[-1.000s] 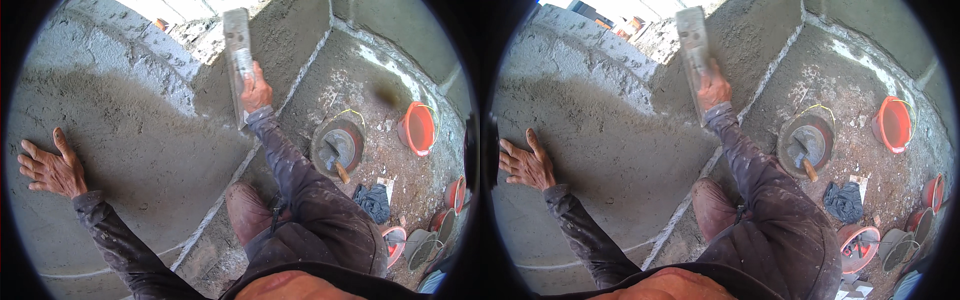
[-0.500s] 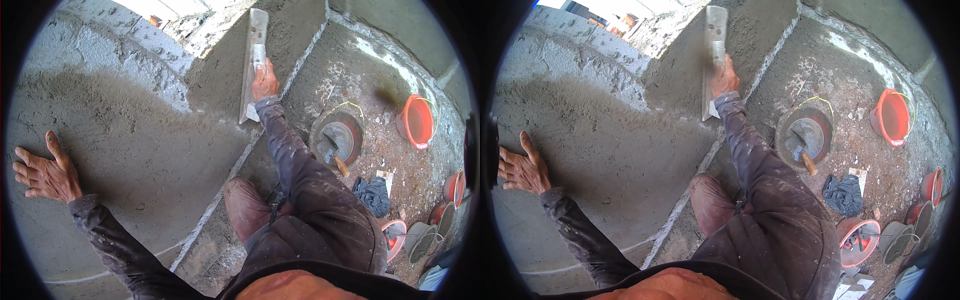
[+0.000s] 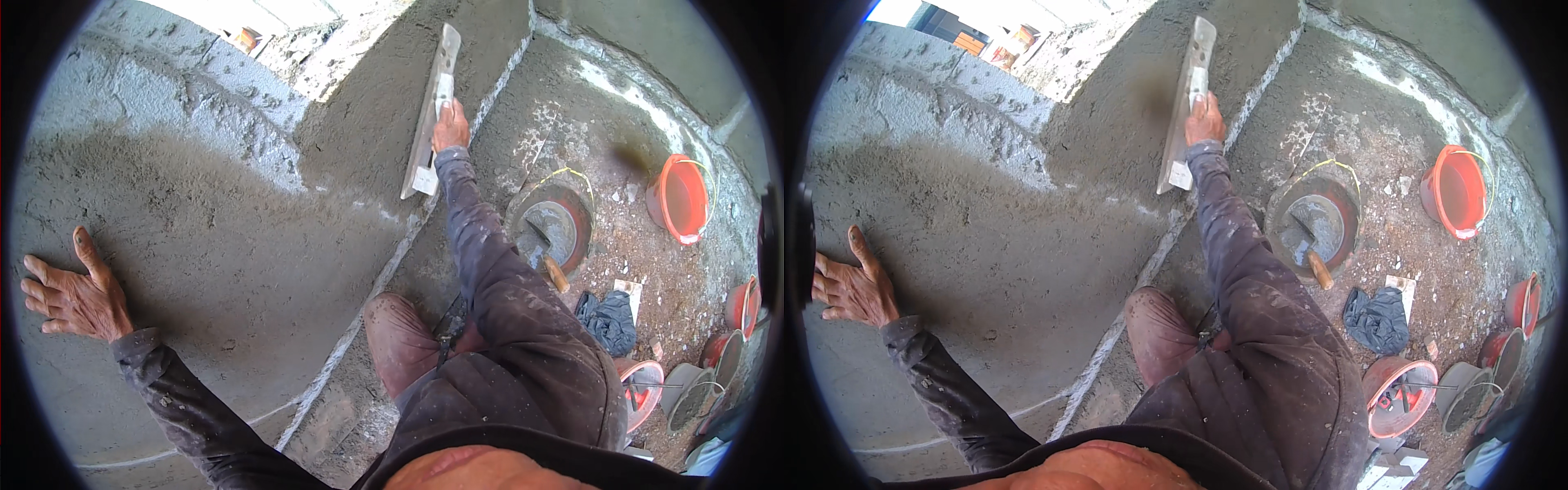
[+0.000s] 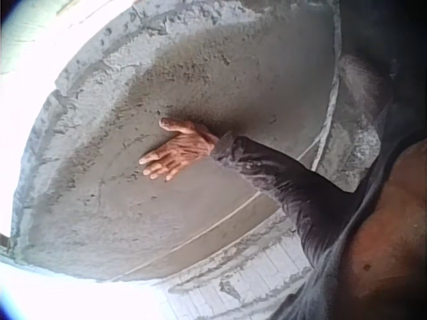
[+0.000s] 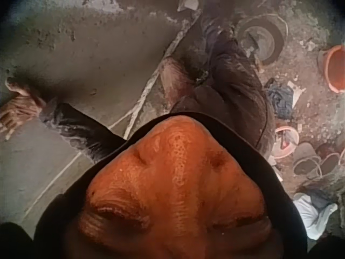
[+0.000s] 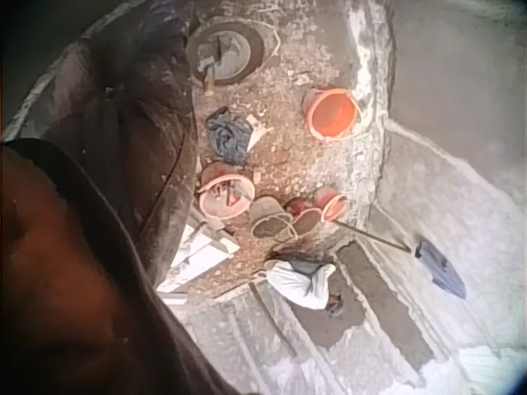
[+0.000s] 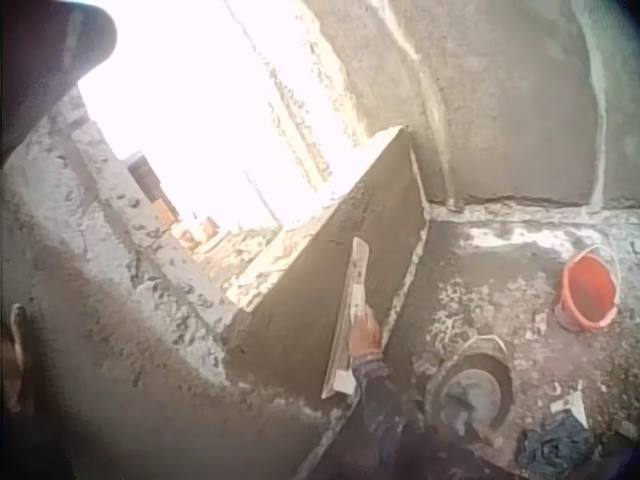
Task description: The person applies plaster to a rough masonry wall using a trowel and then smooths it with a large float.
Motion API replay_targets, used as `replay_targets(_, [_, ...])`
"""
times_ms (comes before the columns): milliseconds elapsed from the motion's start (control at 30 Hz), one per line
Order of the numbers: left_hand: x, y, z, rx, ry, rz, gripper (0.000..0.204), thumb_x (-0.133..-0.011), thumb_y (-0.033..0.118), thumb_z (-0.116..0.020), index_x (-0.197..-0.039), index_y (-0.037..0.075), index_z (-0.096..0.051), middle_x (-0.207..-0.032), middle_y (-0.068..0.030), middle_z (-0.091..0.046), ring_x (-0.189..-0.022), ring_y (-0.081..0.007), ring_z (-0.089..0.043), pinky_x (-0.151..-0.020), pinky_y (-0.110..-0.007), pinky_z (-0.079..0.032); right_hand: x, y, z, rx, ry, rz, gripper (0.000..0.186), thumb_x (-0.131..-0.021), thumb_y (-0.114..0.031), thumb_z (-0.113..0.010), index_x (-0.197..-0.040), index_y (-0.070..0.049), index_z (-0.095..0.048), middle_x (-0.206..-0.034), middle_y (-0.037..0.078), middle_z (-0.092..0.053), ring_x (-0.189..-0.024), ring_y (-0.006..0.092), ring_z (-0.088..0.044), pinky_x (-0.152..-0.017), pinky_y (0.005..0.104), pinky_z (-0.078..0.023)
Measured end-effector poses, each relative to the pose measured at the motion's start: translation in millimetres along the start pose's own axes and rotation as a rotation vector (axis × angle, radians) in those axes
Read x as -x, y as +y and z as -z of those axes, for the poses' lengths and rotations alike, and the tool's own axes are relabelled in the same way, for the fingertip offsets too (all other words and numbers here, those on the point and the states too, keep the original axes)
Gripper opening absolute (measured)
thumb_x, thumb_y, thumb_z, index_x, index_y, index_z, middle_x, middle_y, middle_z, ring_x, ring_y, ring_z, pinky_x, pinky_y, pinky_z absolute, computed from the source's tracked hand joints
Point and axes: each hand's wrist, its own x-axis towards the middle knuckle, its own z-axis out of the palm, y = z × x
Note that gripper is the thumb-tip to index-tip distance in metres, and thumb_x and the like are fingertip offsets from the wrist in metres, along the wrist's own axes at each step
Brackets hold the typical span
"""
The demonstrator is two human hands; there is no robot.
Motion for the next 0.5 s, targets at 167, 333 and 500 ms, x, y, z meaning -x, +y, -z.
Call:
replay_targets(167, [-3.5,-0.2,1.5,0.013,0.009,-0.016,0.107,-0.092,0.092,-0.034,-0.168,0.016,-0.028,-0.170,-0.0270,-0.024,-0.160,-0.0471,-0.017,-0.122,-0.076,-0.010,119.1,-5.7,-9.9,0.014,-0.140,-0.026,0.053,-0.108,-0.034,-0.051,-0.156,-0.010,-0.048,-0.122,0.024,-0.073,-0.102,0.0402,-0.075,-0.089,0.0508,-0.062])
replay_targets(333, [-0.8,-3.0,0.5,0.009,-0.023,-0.009,0.106,-0.092,0.091,-0.035,-0.168,0.016,-0.028,-0.170,-0.0268,-0.024,-0.160,-0.0463,-0.017,-0.123,-0.075,-0.010,112.6,-40.6,-25.2,0.138,-0.166,0.607,0.055,-0.106,-0.032,-0.057,-0.154,-0.007,-0.050,-0.114,0.023,-0.075,-0.096,0.0385,-0.077,-0.079,0.0472,-0.064])
replay_targets(500, [0.1,-2.2,-1.0,-0.010,0.013,-0.029,0.106,-0.092,0.091,-0.034,-0.167,0.016,-0.029,-0.169,-0.0267,-0.026,-0.159,-0.0460,-0.019,-0.122,-0.075,-0.011,17.3,-7.2,7.1,0.116,0.170,0.280,0.054,-0.109,-0.041,-0.050,-0.149,-0.006,-0.055,-0.113,0.026,-0.075,-0.094,0.0375,-0.077,-0.080,0.0496,-0.063])
